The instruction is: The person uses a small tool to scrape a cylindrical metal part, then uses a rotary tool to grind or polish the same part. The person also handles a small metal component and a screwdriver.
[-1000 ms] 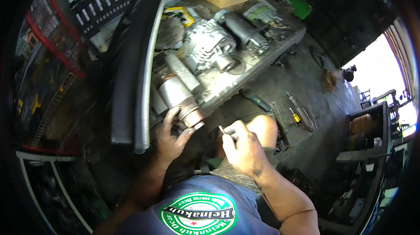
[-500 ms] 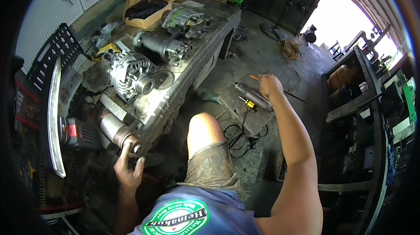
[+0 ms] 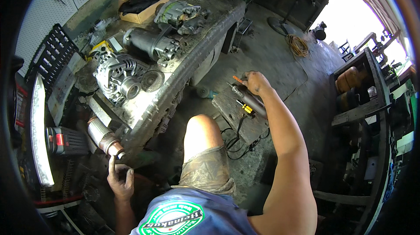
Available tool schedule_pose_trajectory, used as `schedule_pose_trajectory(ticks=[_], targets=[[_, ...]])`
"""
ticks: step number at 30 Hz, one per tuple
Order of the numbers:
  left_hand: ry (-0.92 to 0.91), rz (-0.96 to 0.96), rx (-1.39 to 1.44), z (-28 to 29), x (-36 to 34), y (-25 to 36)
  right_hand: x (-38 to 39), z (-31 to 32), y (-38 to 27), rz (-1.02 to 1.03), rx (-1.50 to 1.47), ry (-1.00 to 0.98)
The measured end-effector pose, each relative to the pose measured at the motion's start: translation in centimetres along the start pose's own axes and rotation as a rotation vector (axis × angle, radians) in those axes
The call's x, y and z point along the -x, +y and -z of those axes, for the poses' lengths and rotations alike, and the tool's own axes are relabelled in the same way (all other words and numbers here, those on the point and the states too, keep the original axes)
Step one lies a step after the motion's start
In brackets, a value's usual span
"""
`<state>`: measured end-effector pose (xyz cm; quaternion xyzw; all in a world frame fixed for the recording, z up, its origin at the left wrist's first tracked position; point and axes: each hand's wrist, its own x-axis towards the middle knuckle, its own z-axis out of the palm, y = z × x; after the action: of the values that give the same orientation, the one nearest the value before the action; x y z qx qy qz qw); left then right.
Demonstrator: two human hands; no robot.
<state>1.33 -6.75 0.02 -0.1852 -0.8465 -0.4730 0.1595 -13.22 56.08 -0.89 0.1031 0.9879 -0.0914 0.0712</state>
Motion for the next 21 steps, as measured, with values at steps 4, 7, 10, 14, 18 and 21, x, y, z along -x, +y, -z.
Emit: schedule_pose_trajectory(ticks=[4, 7, 10, 14, 18, 21], targets=[[-0.025, 0.012, -0.004, 0.6, 0.7, -0.6, 3.6, 1.5, -2.0, -0.048, -0.024, 0.116], [-0.011, 0.004, 0.000, 1.1, 1.0, -0.7, 7.9, 1.6, -4.3, -0.031, -0.007, 0.021], [0.033, -0.071, 0.002, 1.1, 0.9, -0.1, 10.1, 0.5, -6.5, -0.139, 0.080, 0.040], [0.032, -0.327, -0.040, 0.3, -0.2, 2.6, 12.0, 2.7, -8.3, -0.146, -0.052, 0.119], [-0.164, -0.323, 0.063, -1.5, -2.0, 7.1, 19.8, 7.9, -11.7, -0.035, -0.192, 0.074], [-0.298, -0.099, 0.165, -4.8, -3.9, 9.0, 24.4, 9.9, -15.2, 0.095, -0.374, -0.314]])
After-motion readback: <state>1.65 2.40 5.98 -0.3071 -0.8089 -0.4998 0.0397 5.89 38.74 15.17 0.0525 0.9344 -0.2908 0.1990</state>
